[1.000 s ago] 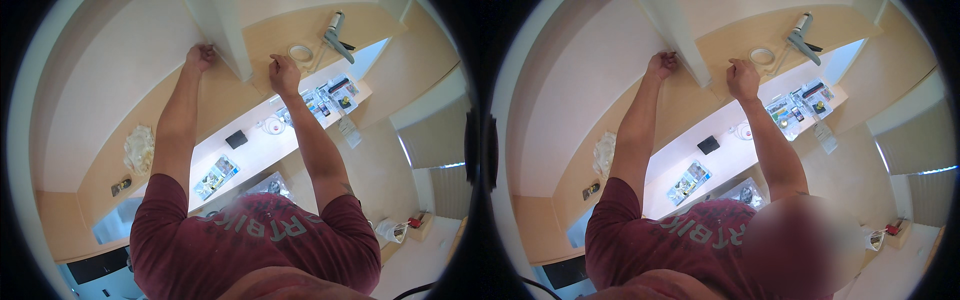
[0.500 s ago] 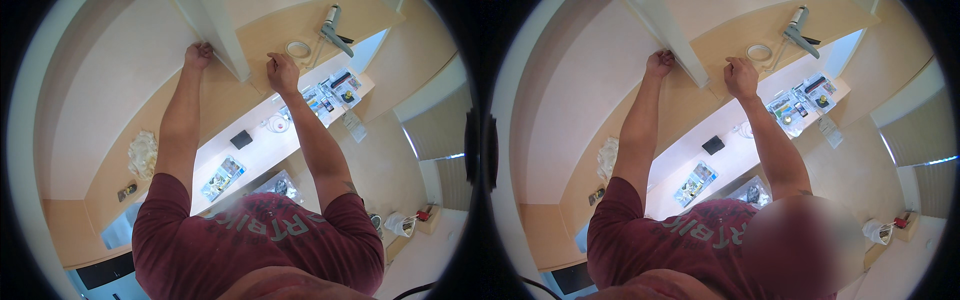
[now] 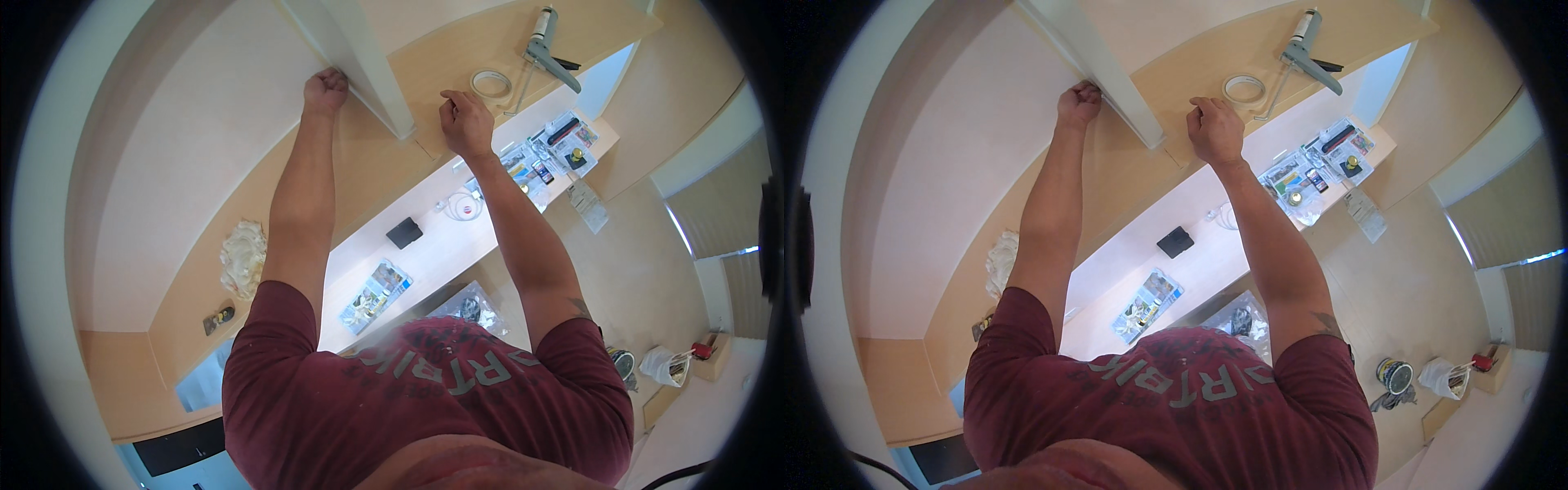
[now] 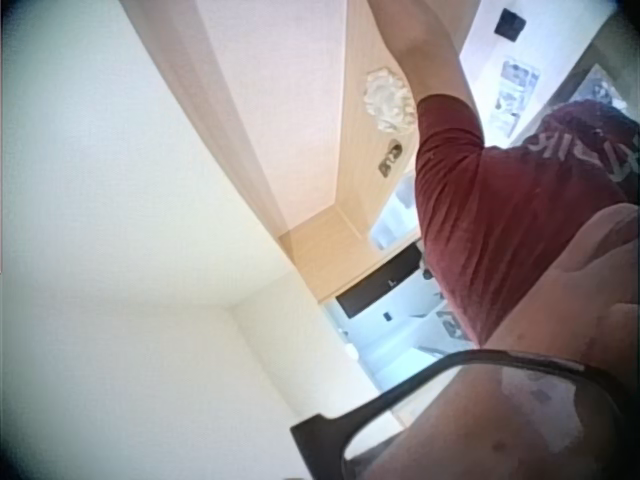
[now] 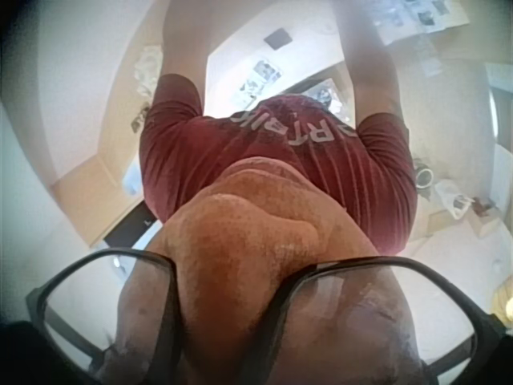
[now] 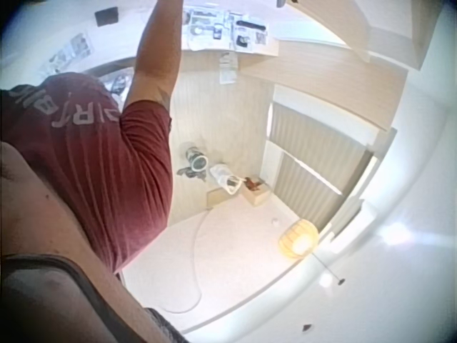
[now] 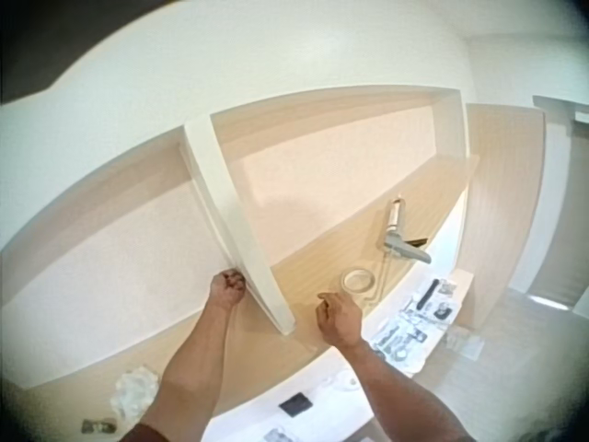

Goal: The person applies masking tape to a cabinet edge, then uses a caulking gun to apply sealant along the joint. They smooth the bead with a finger and wipe excess with a cloth, repeating the process along the cabinet edge.

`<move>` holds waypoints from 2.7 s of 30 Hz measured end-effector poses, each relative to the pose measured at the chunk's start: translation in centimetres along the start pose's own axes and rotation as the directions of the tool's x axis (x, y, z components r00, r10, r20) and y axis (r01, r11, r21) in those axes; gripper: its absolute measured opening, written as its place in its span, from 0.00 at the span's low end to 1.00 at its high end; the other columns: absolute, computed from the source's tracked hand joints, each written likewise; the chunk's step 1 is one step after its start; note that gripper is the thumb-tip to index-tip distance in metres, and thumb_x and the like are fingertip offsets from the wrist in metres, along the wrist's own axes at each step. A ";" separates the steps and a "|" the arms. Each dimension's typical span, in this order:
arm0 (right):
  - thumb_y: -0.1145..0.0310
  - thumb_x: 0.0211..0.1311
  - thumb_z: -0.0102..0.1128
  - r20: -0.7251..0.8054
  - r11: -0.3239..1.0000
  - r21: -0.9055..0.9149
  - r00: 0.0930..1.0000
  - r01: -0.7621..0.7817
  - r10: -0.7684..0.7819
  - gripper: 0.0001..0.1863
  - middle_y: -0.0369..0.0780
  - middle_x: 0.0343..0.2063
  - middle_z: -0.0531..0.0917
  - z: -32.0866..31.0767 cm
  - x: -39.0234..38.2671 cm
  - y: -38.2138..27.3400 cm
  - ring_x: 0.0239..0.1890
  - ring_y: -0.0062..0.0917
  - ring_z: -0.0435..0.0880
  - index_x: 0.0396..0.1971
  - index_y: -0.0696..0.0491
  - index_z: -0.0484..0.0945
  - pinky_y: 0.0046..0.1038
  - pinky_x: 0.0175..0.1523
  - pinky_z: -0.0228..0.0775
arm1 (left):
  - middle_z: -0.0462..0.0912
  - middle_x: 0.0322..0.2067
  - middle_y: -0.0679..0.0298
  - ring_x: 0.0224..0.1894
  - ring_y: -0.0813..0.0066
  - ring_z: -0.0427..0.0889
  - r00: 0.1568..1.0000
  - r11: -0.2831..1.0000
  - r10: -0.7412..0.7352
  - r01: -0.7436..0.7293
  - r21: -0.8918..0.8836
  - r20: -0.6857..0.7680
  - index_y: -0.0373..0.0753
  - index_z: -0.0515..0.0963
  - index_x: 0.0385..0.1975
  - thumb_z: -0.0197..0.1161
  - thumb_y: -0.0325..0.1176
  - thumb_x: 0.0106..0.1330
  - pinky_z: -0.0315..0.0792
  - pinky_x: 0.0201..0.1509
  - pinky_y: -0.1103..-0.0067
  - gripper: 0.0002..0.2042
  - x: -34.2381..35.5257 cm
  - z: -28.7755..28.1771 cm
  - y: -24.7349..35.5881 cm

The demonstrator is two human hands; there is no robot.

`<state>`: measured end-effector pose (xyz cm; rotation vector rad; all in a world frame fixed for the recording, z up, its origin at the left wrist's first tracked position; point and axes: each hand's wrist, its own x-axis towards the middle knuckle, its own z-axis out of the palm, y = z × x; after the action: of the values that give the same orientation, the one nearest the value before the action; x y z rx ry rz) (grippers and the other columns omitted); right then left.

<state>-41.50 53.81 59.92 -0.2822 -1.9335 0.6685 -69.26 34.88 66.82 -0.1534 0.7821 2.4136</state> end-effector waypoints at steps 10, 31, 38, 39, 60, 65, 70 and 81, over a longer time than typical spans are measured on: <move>0.71 0.62 0.63 -0.013 1.000 0.010 1.000 -0.014 0.014 0.08 0.44 0.32 0.87 0.1 -0.1 -0.4 0.38 0.41 0.87 0.38 0.52 0.88 0.41 0.44 0.80 | 0.60 0.20 0.71 0.19 0.79 0.57 0.999 0.998 0.016 -0.014 -0.064 0.036 0.42 0.65 0.25 0.36 0.28 0.74 0.53 0.22 0.81 0.14 -0.3 3.2 2.8; 0.68 0.62 0.63 -0.003 0.997 -0.049 0.998 -0.065 0.065 0.09 0.44 0.34 0.89 0.1 0.1 0.5 0.39 0.42 0.88 0.39 0.51 0.89 0.43 0.45 0.81 | 0.65 0.21 0.72 0.23 0.79 0.63 0.995 0.987 0.097 -0.094 -0.128 0.018 0.44 0.67 0.27 0.37 0.36 0.79 0.56 0.28 0.80 0.16 -1.4 14.2 9.4; 0.65 0.63 0.62 0.063 0.993 -0.044 0.992 -0.111 0.113 0.12 0.45 0.38 0.89 0.5 0.0 0.2 0.44 0.42 0.88 0.41 0.51 0.89 0.43 0.51 0.80 | 0.75 0.31 0.63 0.30 0.74 0.69 0.808 0.960 0.051 -0.202 0.195 0.587 0.37 0.74 0.43 0.40 0.35 0.81 0.64 0.34 0.78 0.14 -18.7 15.2 11.6; 0.65 0.64 0.62 0.045 0.991 -0.060 0.991 -0.120 0.123 0.12 0.45 0.38 0.89 -0.1 0.3 1.1 0.44 0.42 0.88 0.42 0.51 0.89 0.43 0.52 0.80 | 0.78 0.35 0.60 0.33 0.72 0.73 0.864 0.907 0.169 -0.324 0.268 0.474 0.36 0.75 0.51 0.41 0.34 0.80 0.68 0.36 0.77 0.14 -22.2 14.2 7.6; 0.66 0.68 0.63 0.558 0.811 0.482 0.597 0.331 -0.576 0.14 0.42 0.48 0.84 14.9 -15.2 -31.2 0.54 0.40 0.82 0.51 0.45 0.89 0.40 0.60 0.77 | 0.75 0.69 0.52 0.72 0.50 0.66 0.663 -0.447 0.576 -0.234 0.863 0.478 0.44 0.81 0.65 0.52 0.30 0.71 0.57 0.78 0.63 0.23 -45.7 -27.3 11.6; 0.65 0.69 0.63 0.641 0.841 0.434 0.545 0.323 -0.540 0.13 0.39 0.49 0.84 14.9 -15.6 -32.0 0.55 0.38 0.81 0.49 0.43 0.90 0.39 0.61 0.77 | 0.75 0.69 0.49 0.69 0.46 0.70 0.717 -0.505 0.497 -0.219 0.835 0.489 0.38 0.80 0.65 0.54 0.26 0.69 0.61 0.77 0.62 0.23 -45.9 -28.1 10.5; 0.63 0.71 0.63 0.642 0.847 0.408 0.552 0.342 -0.532 0.11 0.37 0.48 0.85 14.4 -15.3 -32.1 0.55 0.36 0.81 0.48 0.42 0.90 0.38 0.62 0.77 | 0.75 0.68 0.46 0.70 0.42 0.70 0.688 -0.683 0.451 -0.143 0.716 0.568 0.30 0.77 0.63 0.55 0.24 0.67 0.64 0.76 0.60 0.23 -47.0 -28.8 8.9; 0.63 0.72 0.62 0.626 0.850 0.398 0.575 0.345 -0.526 0.10 0.39 0.47 0.85 14.8 -15.6 -32.1 0.54 0.38 0.81 0.46 0.43 0.90 0.38 0.62 0.77 | 0.72 0.66 0.40 0.70 0.45 0.72 0.802 -0.918 0.284 0.069 0.391 0.526 0.21 0.69 0.64 0.54 0.20 0.66 0.76 0.68 0.65 0.25 -50.6 -28.3 7.9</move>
<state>-44.62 15.35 61.49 0.7289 -2.4964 0.7099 -34.29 -11.73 61.57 0.9634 3.3961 -0.1015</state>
